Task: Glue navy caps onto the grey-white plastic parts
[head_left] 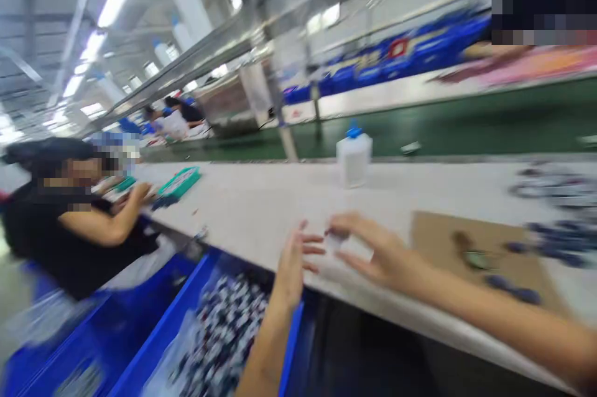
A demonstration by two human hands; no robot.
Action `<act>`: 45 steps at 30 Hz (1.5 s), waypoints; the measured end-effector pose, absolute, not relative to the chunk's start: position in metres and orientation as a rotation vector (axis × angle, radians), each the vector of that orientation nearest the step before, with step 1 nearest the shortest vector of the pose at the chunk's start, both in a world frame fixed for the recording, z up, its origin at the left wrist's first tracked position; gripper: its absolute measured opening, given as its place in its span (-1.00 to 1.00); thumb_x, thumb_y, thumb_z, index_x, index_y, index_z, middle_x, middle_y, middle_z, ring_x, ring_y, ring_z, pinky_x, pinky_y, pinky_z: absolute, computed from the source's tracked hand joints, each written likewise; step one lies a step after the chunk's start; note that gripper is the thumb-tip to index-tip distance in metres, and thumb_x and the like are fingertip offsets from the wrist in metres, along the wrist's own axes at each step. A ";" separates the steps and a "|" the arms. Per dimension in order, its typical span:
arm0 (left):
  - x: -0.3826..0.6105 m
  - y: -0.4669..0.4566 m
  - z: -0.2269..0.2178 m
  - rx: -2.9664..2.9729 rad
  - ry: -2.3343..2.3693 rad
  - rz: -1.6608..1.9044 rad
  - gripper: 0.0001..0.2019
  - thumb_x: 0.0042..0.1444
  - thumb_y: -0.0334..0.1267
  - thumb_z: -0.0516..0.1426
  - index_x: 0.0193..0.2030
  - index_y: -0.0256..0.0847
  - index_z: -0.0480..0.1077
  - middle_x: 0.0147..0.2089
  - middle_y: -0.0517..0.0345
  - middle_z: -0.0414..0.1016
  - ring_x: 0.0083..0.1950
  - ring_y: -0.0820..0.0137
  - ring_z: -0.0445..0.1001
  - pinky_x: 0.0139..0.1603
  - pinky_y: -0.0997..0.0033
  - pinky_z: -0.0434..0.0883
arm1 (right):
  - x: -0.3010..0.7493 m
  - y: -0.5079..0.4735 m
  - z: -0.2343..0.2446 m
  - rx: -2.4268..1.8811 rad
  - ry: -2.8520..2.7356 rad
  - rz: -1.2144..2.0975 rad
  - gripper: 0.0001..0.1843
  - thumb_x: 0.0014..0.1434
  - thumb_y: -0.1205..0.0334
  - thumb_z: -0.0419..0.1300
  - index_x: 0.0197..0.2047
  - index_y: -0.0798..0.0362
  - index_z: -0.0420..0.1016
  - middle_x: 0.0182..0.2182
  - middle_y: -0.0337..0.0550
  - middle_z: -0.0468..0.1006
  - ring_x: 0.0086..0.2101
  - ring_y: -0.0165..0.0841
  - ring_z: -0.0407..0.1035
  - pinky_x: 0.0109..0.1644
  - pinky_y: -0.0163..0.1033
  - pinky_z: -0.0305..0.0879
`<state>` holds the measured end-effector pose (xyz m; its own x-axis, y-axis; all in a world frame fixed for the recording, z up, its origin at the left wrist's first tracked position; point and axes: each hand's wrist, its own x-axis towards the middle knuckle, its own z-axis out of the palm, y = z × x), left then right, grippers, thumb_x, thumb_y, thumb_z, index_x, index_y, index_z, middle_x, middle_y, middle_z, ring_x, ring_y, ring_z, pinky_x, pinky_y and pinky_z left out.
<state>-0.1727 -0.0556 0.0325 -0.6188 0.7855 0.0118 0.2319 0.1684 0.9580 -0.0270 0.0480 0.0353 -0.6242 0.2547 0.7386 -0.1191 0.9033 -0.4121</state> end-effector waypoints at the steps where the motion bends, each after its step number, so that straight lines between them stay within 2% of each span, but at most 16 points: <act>1: -0.137 -0.037 0.034 0.979 1.772 1.439 -0.36 0.08 0.21 -0.13 0.05 -0.25 0.34 -0.31 -0.03 0.50 -0.41 0.31 0.46 -0.55 0.42 0.35 | -0.004 0.041 0.027 -0.137 -2.223 0.539 -0.60 0.15 0.36 0.05 0.09 0.11 0.26 -0.04 0.05 0.43 -0.04 -0.29 0.34 -0.02 -0.21 0.33; 4: -0.059 -0.001 0.022 0.859 1.447 1.363 -0.52 0.09 0.13 -0.04 -0.13 -0.22 0.42 -0.40 0.07 0.45 -0.50 0.44 0.36 -0.60 0.54 0.22 | 0.061 0.041 0.006 -0.458 -2.306 0.478 -0.45 0.16 0.24 0.09 0.21 0.14 0.14 0.11 0.11 0.32 0.09 -0.20 0.22 0.07 -0.14 0.29; 7: -0.036 0.023 0.007 0.818 1.350 1.272 -0.62 0.11 0.04 -0.01 -0.14 -0.22 0.36 -0.50 0.19 0.36 -0.60 0.57 0.19 -0.66 0.63 0.04 | 0.132 0.059 -0.001 -0.785 -2.277 0.349 -0.46 0.16 0.10 0.11 0.19 0.07 0.20 0.06 0.05 0.38 0.06 -0.17 0.26 0.07 -0.07 0.27; 10: -0.042 0.042 -0.004 0.687 1.231 1.256 -0.66 0.04 -0.06 0.06 -0.09 -0.20 0.27 -0.41 0.19 0.38 -0.59 0.59 0.15 -0.70 0.66 -0.06 | 0.197 0.091 -0.006 -1.263 -2.089 0.114 -0.64 0.24 0.12 -0.02 0.03 0.07 0.36 -0.20 0.02 0.52 -0.16 -0.20 0.41 -0.16 -0.11 0.36; 13: -0.052 0.054 -0.015 0.663 1.304 1.235 -0.66 -0.03 -0.16 0.14 -0.11 -0.20 0.28 -0.28 0.14 0.40 -0.53 0.58 0.22 -0.72 0.67 0.01 | 0.228 0.127 -0.016 -1.524 -2.314 -0.005 -0.71 0.20 0.17 0.04 -0.06 0.06 0.41 -0.28 -0.03 0.51 -0.27 -0.23 0.42 -0.40 -0.25 0.32; 16: -0.059 0.062 -0.026 0.676 1.360 1.249 -0.60 -0.04 -0.13 0.20 -0.07 -0.22 0.30 -0.15 0.04 0.43 -0.43 0.55 0.32 -0.71 0.66 0.16 | 0.226 0.150 -0.028 -1.515 -2.534 -0.035 -0.80 0.16 0.24 0.07 -0.16 0.03 0.44 -0.33 -0.10 0.49 -0.34 -0.29 0.42 -0.47 -0.32 0.24; 20: -0.065 0.065 -0.030 0.520 1.259 1.329 -0.57 -0.06 -0.11 0.23 -0.07 -0.26 0.32 -0.06 -0.09 0.48 -0.25 0.40 0.49 -0.50 0.56 0.41 | 0.215 0.156 -0.038 -1.503 -2.557 -0.044 -0.78 0.17 0.31 -0.04 -0.33 0.10 0.43 -0.43 -0.05 0.46 -0.39 -0.27 0.40 -0.43 -0.27 0.22; 22: -0.066 0.065 -0.028 0.483 1.215 1.362 -0.59 0.02 -0.02 0.15 -0.10 -0.29 0.33 -0.21 -0.09 0.56 -0.40 0.44 0.50 -0.59 0.60 0.36 | 0.212 0.153 -0.038 -1.492 -2.535 -0.045 -0.76 0.16 0.32 -0.07 -0.34 0.13 0.42 -0.45 -0.02 0.46 -0.41 -0.24 0.39 -0.44 -0.23 0.23; 24: -0.069 0.064 -0.026 0.510 1.179 1.392 -0.58 0.08 0.04 0.07 -0.16 -0.33 0.36 -0.40 -0.03 0.56 -0.63 0.59 0.36 -0.72 0.69 0.19 | 0.208 0.149 -0.033 -1.430 -2.470 0.047 -0.74 0.18 0.27 -0.07 -0.26 0.13 0.42 -0.38 0.00 0.49 -0.42 -0.25 0.39 -0.46 -0.22 0.25; 26: -0.071 0.063 -0.024 0.523 1.130 1.428 -0.60 0.09 0.02 0.07 -0.20 -0.34 0.40 -0.42 0.00 0.56 -0.67 0.67 0.25 -0.76 0.74 0.09 | 0.200 0.142 -0.025 -1.305 -2.382 0.224 -0.73 0.21 0.20 -0.06 -0.18 0.06 0.43 -0.27 -0.02 0.51 -0.39 -0.29 0.41 -0.47 -0.25 0.29; 29: -0.075 0.059 -0.022 0.436 1.043 1.408 -0.72 0.03 -0.15 0.19 -0.15 -0.26 0.44 -0.14 -0.02 0.55 -0.42 0.59 0.45 -0.65 0.75 0.28 | 0.180 0.128 -0.011 -1.146 -2.296 0.442 -0.75 0.21 0.23 -0.03 -0.13 -0.03 0.43 -0.20 -0.10 0.53 -0.28 -0.29 0.43 -0.42 -0.28 0.35; 32: -0.074 0.052 -0.021 0.308 0.930 1.357 -0.79 -0.01 -0.28 0.23 -0.19 -0.20 0.48 0.01 0.03 0.49 -0.04 0.41 0.47 -0.19 0.57 0.47 | 0.161 0.118 -0.005 -1.135 -2.332 0.518 -0.74 0.20 0.29 -0.04 -0.11 -0.01 0.40 -0.28 -0.12 0.55 -0.32 -0.31 0.45 -0.41 -0.26 0.37; 34: -0.070 0.046 -0.021 0.257 0.880 1.376 -0.82 -0.02 -0.25 0.24 -0.23 -0.17 0.50 0.01 0.06 0.49 0.02 0.36 0.44 -0.05 0.43 0.45 | 0.154 0.115 -0.008 -1.147 -2.380 0.508 -0.77 0.20 0.31 -0.03 -0.16 0.02 0.40 -0.35 -0.12 0.54 -0.38 -0.33 0.44 -0.41 -0.26 0.35; 37: -0.062 0.035 -0.022 0.241 0.928 1.440 -0.74 -0.11 -0.23 0.30 -0.21 -0.08 0.51 -0.11 0.17 0.53 -0.19 0.49 0.49 -0.30 0.58 0.47 | 0.150 0.114 -0.019 -1.139 -2.440 0.443 -0.80 0.20 0.32 -0.04 -0.18 0.03 0.39 -0.34 -0.11 0.51 -0.36 -0.32 0.42 -0.41 -0.26 0.33; 40: -0.057 0.026 -0.023 0.195 0.985 1.472 -0.68 -0.20 -0.23 0.34 -0.21 -0.05 0.52 -0.35 0.28 0.51 -0.47 0.66 0.39 -0.60 0.75 0.28 | 0.150 0.116 -0.030 -1.125 -2.474 0.424 -0.80 0.22 0.30 -0.05 -0.19 0.02 0.37 -0.31 -0.10 0.49 -0.34 -0.29 0.40 -0.38 -0.22 0.32; 45: -0.056 0.020 -0.014 0.212 1.048 1.450 -0.73 -0.27 -0.21 0.36 -0.35 -0.17 0.54 -0.41 0.22 0.52 -0.45 0.62 0.42 -0.49 0.71 0.36 | 0.144 0.115 -0.021 -1.129 -2.304 0.562 -0.81 0.19 0.19 0.03 -0.20 0.00 0.42 -0.40 -0.12 0.49 -0.43 -0.30 0.41 -0.48 -0.22 0.33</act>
<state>-0.0558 0.0198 -0.0142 -0.2120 0.8677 -0.4496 -0.6993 0.1867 0.6901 0.1437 0.1146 -0.0211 -0.5243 0.8108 0.2603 0.6000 0.5687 -0.5627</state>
